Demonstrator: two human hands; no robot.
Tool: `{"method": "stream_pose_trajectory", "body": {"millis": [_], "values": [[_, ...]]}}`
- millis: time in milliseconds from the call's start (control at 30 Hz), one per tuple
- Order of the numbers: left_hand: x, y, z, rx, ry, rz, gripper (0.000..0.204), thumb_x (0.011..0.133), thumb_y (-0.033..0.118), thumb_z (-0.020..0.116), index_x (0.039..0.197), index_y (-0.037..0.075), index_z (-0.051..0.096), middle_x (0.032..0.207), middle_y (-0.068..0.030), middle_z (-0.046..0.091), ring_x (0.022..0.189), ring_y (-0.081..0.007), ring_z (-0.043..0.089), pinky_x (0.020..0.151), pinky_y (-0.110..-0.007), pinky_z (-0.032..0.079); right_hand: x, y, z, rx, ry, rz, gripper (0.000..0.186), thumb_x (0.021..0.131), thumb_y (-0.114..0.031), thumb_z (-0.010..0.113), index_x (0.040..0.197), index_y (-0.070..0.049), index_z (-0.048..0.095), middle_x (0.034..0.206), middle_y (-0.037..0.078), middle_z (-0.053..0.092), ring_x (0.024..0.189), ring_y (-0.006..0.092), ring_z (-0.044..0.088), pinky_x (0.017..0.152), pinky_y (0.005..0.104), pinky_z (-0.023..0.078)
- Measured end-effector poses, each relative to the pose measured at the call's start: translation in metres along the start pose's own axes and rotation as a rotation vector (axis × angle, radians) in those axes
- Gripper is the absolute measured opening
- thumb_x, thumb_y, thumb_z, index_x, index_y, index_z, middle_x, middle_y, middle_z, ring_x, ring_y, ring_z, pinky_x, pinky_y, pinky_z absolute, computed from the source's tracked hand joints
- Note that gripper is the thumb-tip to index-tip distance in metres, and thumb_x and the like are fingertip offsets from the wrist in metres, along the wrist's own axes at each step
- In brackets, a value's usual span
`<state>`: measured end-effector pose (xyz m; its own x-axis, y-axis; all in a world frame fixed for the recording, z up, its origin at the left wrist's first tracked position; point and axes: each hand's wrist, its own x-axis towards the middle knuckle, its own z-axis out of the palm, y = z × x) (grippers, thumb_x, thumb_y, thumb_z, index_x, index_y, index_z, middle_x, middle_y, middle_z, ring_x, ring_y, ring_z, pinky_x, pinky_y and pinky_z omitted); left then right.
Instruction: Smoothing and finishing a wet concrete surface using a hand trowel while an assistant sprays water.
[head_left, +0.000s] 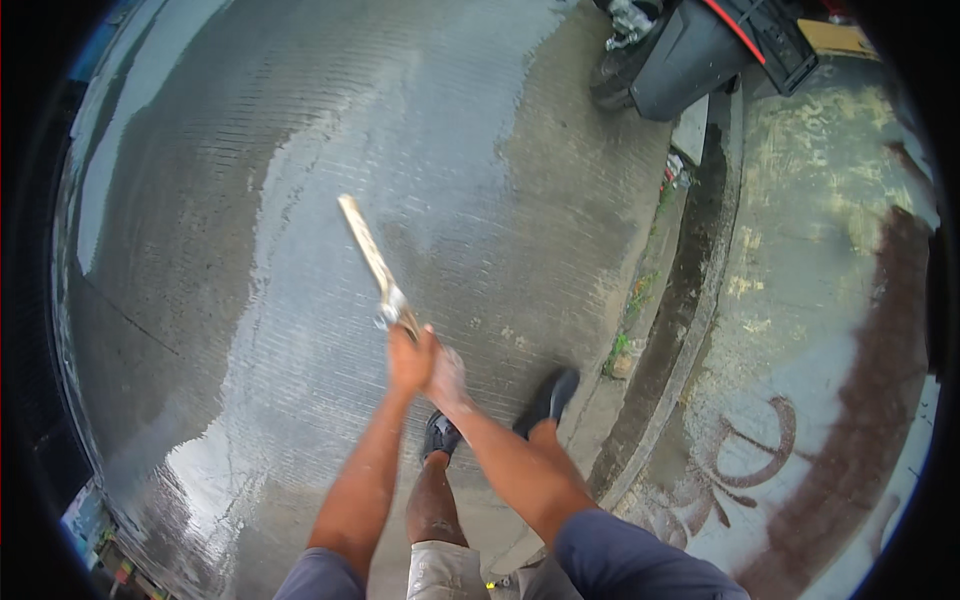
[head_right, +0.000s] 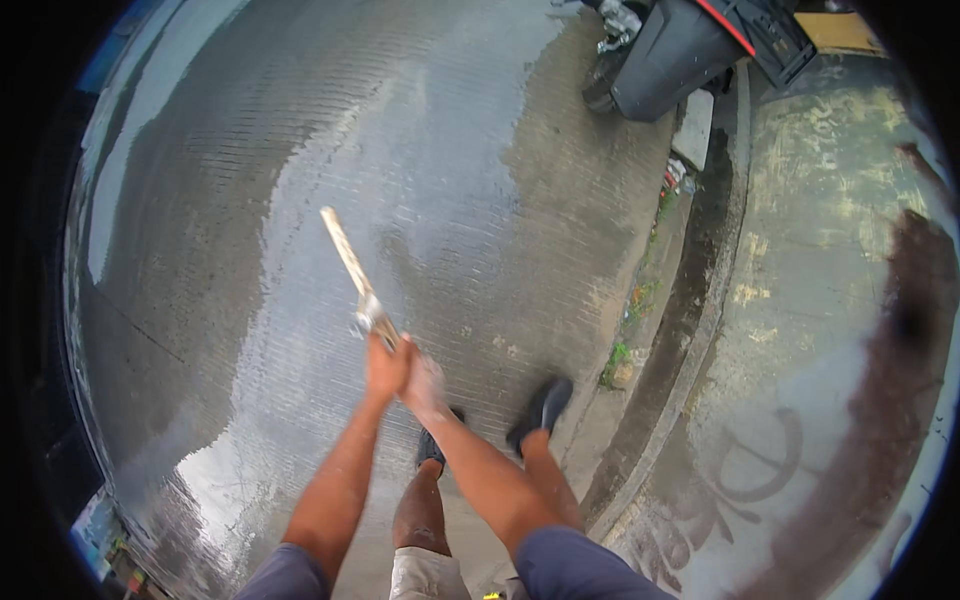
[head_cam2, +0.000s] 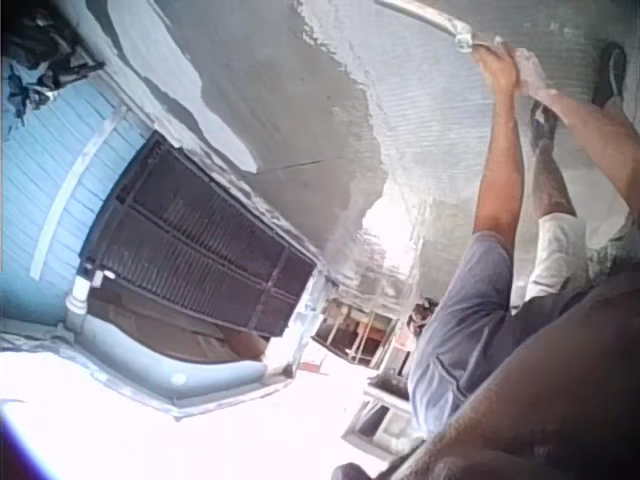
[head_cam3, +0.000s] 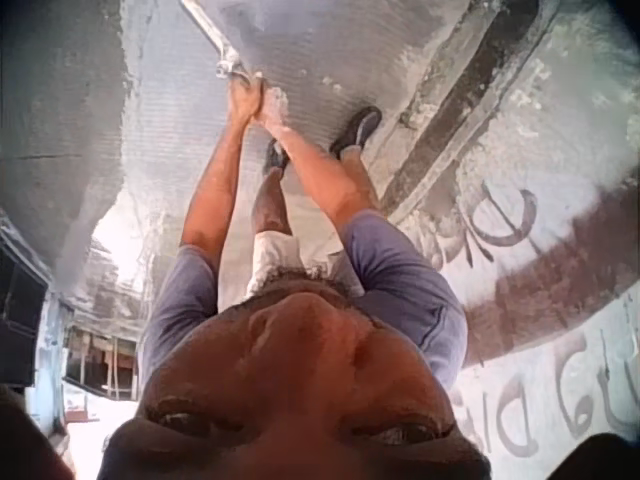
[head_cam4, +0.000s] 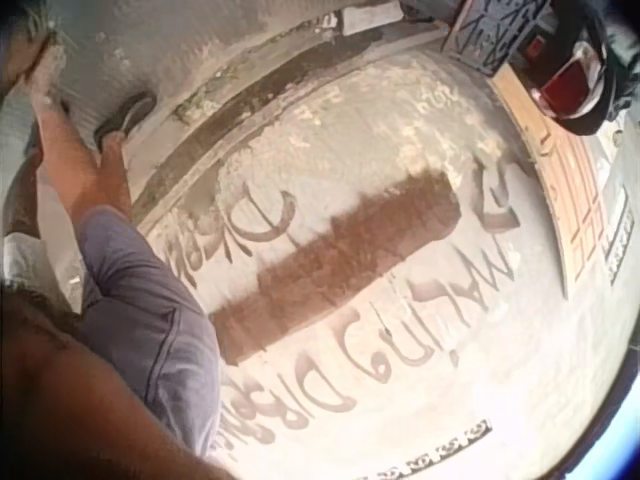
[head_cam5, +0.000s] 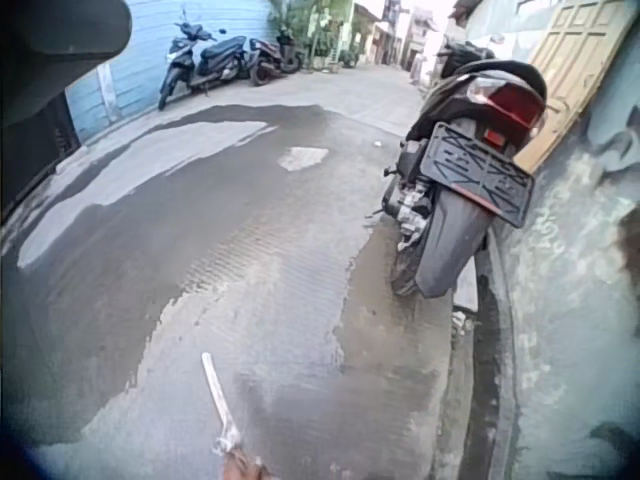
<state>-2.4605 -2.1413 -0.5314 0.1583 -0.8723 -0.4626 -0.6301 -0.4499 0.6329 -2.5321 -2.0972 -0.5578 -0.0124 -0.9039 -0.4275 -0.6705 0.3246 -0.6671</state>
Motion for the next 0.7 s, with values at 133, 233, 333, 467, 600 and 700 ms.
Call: {"method": "stream_pose_trajectory", "body": {"millis": [133, 233, 333, 467, 600, 700], "values": [[0.028, -0.043, -0.042, -0.139, -0.013, 0.126, 0.068, 0.084, 0.015, 0.058, 0.136, -0.005, 0.018, 0.138, -0.0252, 0.028, 0.129, -0.0327, 0.030, 0.104, -0.037, 0.027, 0.112, -0.006, 0.013, 0.114, -0.086, 0.096, 0.034, 0.078, -0.031, 0.061, 0.099, -0.005, 0.055, 0.079, 0.020, 0.062, 0.076, 0.0379, 0.061, 0.069, 0.0466, 0.048], [0.003, -0.099, -0.039, -0.191, -0.022, -0.081, 0.070, 0.084, 0.004, 0.056, 0.140, 0.001, 0.013, 0.140, -0.0238, 0.026, 0.129, -0.0313, 0.030, 0.104, -0.038, 0.028, 0.183, 0.047, 0.032, 0.029, 0.005, 0.064, 0.037, 0.076, -0.036, 0.065, 0.094, -0.005, 0.058, 0.078, 0.020, 0.062, 0.078, 0.0365, 0.062, 0.070, 0.0462, 0.048], [-0.043, -0.126, -0.035, -0.251, -0.026, -0.369, 0.070, 0.086, 0.003, 0.053, 0.142, 0.009, 0.010, 0.136, -0.0275, 0.031, 0.126, -0.0355, 0.033, 0.102, -0.039, 0.031, 0.230, 0.110, -0.011, 0.053, 0.018, 0.207, 0.037, 0.074, -0.037, 0.067, 0.088, -0.004, 0.059, 0.077, 0.019, 0.062, 0.077, 0.0351, 0.062, 0.068, 0.0456, 0.049], [-0.097, -0.140, -0.031, -0.039, -0.061, -0.503, 0.071, 0.085, 0.002, 0.053, 0.141, 0.009, 0.011, 0.129, -0.0293, 0.038, 0.118, -0.0349, 0.044, 0.097, -0.039, 0.037, 0.218, 0.243, -0.110, 0.224, 0.372, 0.336, 0.041, 0.071, -0.038, 0.072, 0.083, -0.001, 0.061, 0.070, 0.019, 0.062, 0.062, 0.0323, 0.062, 0.055, 0.0403, 0.048], [-0.099, -0.087, -0.014, 0.028, -0.122, -0.522, 0.071, 0.085, 0.001, 0.052, 0.141, 0.009, 0.010, 0.126, -0.0294, 0.041, 0.112, -0.0343, 0.049, 0.094, -0.039, 0.041, 0.142, 0.415, -0.218, -0.109, 0.659, 0.619, 0.042, 0.070, -0.038, 0.075, 0.084, -0.001, 0.061, 0.067, 0.004, 0.062, 0.056, 0.0188, 0.055, 0.053, 0.0332, 0.045], [-0.097, -0.056, -0.030, 0.024, -0.117, -0.490, 0.072, 0.084, 0.001, 0.052, 0.141, 0.009, 0.009, 0.126, -0.0303, 0.041, 0.111, -0.0340, 0.050, 0.092, -0.039, 0.043, 0.023, 0.539, -0.249, -0.978, 0.129, 0.657, 0.023, 0.088, -0.032, 0.045, 0.094, -0.028, 0.066, 0.072, 0.006, 0.064, 0.058, 0.0216, 0.060, 0.050, 0.0375, 0.047]]}}
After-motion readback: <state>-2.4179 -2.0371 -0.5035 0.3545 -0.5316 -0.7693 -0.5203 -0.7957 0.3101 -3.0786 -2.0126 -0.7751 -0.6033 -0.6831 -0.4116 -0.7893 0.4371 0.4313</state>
